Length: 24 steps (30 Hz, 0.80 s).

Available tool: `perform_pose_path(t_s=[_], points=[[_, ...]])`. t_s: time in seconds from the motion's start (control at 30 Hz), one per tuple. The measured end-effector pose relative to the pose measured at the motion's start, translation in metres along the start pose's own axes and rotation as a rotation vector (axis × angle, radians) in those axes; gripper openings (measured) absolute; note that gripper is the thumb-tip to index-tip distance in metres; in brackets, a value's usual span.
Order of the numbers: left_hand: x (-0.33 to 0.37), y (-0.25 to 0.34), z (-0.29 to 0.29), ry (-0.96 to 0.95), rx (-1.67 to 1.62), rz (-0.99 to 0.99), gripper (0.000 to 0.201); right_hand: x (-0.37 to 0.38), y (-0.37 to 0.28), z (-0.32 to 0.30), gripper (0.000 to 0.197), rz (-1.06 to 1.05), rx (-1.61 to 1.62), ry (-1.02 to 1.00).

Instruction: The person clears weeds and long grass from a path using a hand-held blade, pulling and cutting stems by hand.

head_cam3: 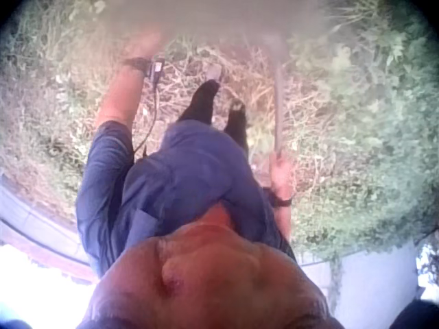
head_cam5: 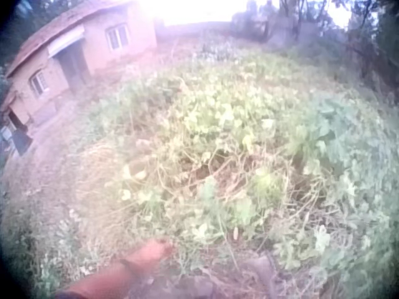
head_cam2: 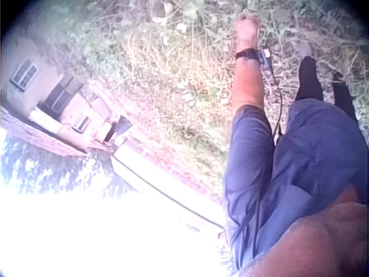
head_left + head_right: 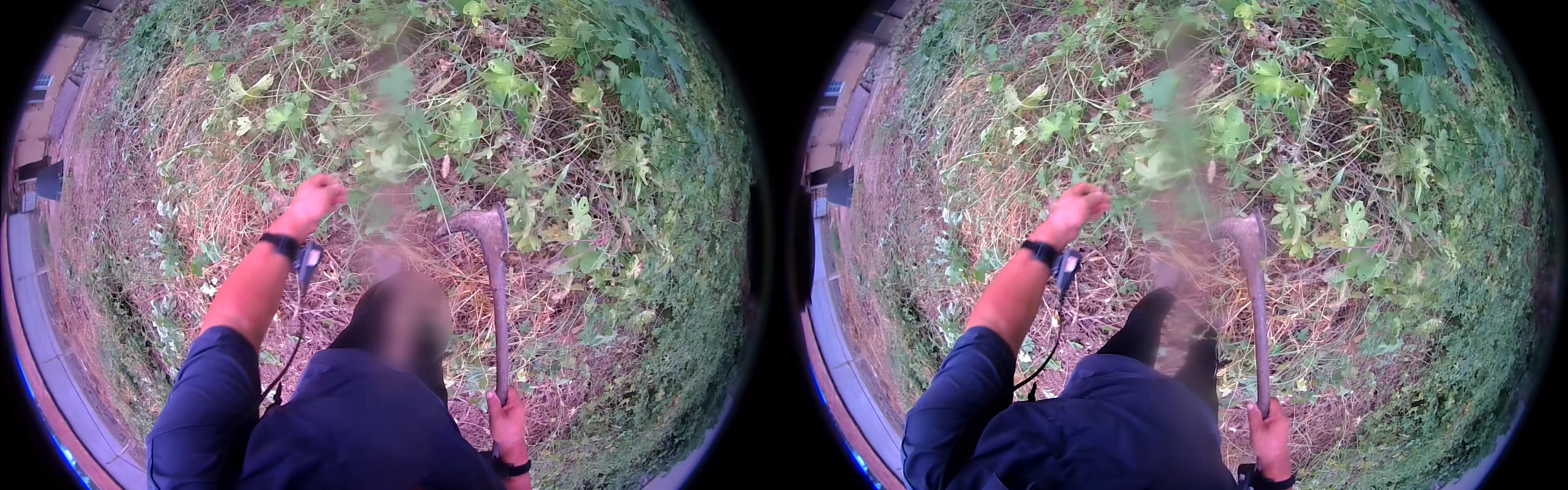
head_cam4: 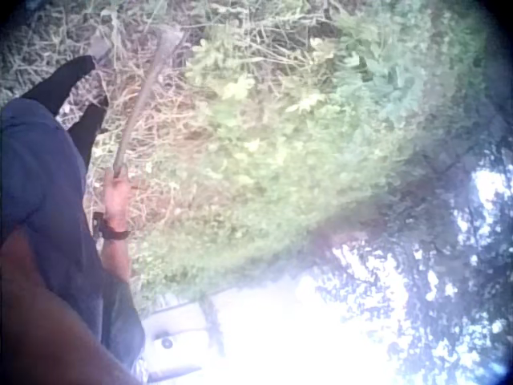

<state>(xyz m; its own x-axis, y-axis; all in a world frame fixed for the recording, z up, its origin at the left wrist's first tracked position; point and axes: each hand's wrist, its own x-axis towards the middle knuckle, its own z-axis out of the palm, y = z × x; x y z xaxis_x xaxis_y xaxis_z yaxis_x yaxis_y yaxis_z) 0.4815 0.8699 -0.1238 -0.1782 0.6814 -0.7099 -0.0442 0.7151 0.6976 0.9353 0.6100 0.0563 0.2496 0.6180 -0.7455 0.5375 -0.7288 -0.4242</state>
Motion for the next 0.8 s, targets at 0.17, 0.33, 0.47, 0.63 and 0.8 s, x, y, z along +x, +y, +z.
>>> perform_pose_path(t_s=[0.17, 0.33, 0.47, 0.63, 0.8], points=[[0.052, 0.022, 0.088, -0.19, -0.106, -0.046, 0.035, -0.032, 0.009, 0.017, 0.02, -0.006, 0.098, -0.02], [0.096, 0.019, 0.129, -0.226, -0.025, -0.107, 0.035, -0.058, 0.001, 0.028, 0.02, -0.008, -0.018, -0.036], [0.092, 0.036, 0.167, -0.365, -0.34, -0.143, 0.028, -0.071, -0.045, 0.02, 0.041, 0.184, -0.255, -0.204], [0.099, 0.041, 0.161, -0.185, -0.673, -0.201, 0.019, -0.082, -0.044, 0.02, 0.041, 0.238, -0.018, -0.174], [0.084, 0.05, 0.101, -0.308, -0.596, -0.015, 0.014, -0.095, 0.014, 0.013, 0.026, 0.297, 0.057, -0.145]])
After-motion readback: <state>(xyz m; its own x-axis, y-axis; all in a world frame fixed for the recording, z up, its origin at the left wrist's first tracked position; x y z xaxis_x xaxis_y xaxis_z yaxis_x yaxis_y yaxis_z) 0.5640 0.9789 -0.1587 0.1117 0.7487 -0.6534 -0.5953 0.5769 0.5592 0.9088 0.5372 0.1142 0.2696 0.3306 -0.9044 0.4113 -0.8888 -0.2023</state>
